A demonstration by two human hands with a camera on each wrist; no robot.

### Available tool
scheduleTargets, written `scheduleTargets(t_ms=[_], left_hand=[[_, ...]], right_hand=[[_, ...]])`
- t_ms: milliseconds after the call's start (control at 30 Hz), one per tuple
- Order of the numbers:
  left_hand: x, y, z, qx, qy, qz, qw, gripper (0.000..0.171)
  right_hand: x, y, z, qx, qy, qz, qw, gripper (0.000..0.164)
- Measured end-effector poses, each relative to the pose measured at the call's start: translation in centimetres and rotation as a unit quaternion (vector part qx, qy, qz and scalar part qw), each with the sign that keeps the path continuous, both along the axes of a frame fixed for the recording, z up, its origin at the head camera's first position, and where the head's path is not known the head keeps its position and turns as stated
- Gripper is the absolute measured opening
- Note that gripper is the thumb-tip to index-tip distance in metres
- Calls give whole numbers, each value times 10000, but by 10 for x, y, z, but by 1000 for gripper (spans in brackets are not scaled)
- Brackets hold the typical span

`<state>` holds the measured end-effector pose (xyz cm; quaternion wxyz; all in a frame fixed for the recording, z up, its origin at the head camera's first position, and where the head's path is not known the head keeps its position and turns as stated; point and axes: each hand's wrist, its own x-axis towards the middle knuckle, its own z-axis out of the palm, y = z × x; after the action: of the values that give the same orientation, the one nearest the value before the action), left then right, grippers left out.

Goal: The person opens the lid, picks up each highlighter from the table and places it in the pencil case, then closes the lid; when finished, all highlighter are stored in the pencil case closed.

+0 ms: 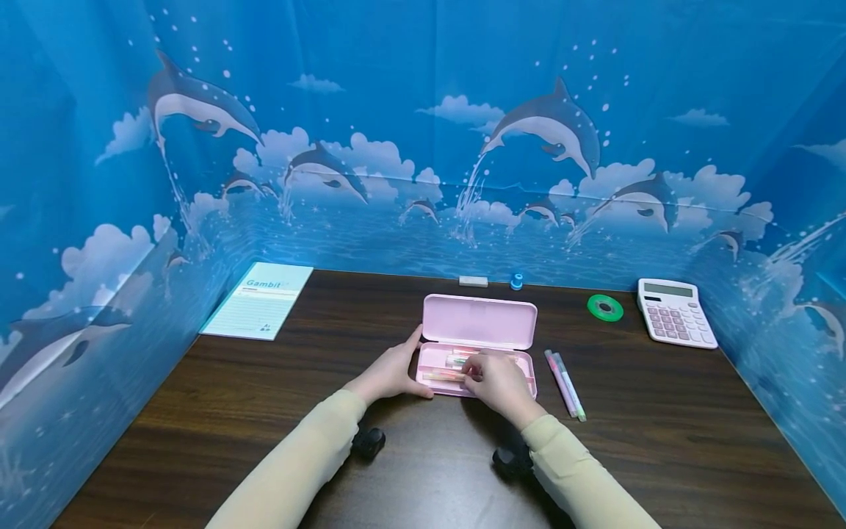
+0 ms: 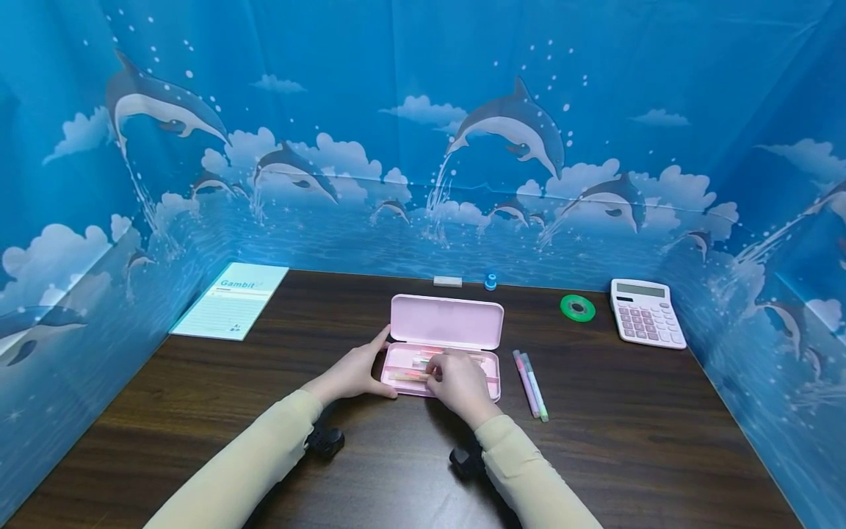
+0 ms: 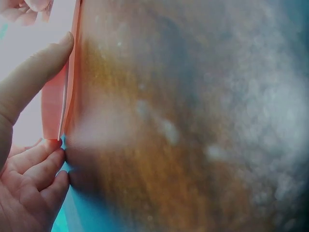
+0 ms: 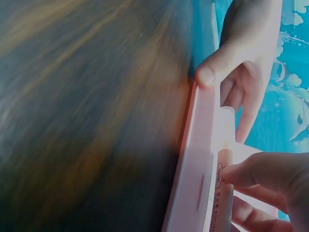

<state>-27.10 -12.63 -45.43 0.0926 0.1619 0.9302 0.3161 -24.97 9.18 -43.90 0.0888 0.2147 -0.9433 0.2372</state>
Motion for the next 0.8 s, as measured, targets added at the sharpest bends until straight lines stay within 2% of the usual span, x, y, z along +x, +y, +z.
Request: scheduleTargets(t_ms=[100,367,800], left_hand=[[0,1,0,59,37,-41,10000,124],[-1,4,-1,120,79,-77,9999,123],[1,2,2,-40,124,-1,9999,125]], right_hand=[[0,-4,1,-43,-50,12,10000,7],[1,-8,0,-131,180,56,9997,7],[2,19,0,-253,165,-348,9989,6]])
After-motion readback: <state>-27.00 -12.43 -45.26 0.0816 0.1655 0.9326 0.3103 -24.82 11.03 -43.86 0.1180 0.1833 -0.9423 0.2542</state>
